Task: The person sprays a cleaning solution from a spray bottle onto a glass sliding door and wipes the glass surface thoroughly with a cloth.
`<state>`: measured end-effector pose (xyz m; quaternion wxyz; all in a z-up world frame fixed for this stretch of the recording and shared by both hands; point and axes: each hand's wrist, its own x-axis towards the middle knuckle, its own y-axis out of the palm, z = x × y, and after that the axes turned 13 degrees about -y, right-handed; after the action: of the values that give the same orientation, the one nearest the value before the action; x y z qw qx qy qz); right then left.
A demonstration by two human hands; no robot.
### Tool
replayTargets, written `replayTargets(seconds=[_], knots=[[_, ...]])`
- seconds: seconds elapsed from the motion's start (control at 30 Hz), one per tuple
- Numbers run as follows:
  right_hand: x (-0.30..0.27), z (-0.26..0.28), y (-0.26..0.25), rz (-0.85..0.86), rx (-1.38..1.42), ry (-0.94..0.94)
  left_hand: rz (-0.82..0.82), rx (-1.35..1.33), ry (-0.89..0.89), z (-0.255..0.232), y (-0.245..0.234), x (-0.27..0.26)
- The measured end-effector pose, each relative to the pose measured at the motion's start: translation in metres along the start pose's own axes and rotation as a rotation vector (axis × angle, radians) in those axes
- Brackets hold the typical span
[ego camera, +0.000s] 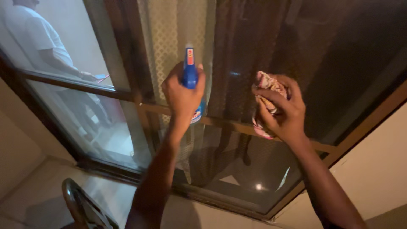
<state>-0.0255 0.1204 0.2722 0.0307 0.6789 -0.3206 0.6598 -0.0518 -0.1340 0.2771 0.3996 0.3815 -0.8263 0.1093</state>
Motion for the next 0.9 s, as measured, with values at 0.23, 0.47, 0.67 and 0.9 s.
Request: replayTargets(seconds=[0.23, 0.47, 0.67, 0.9], knots=[[0.0, 0.005, 0.0, -0.007, -0.004, 0.0, 0.126, -0.165, -0.098, -0.001, -0.011, -0.003], [-0.007, 0.006, -0.007, -0.022, -0.002, 0.048, 0.203, -0.166, -0.153, -0.005, -0.01, -0.02], [-0.019, 0.006, -0.016, -0.013, -0.07, 0.077, 0.309, -0.255, -0.274, -0.013, -0.001, -0.04], [-0.042, 0.006, -0.032, -0.019, -0.099, 0.153, 0.409, -0.215, -0.31, -0.019, 0.017, -0.064]])
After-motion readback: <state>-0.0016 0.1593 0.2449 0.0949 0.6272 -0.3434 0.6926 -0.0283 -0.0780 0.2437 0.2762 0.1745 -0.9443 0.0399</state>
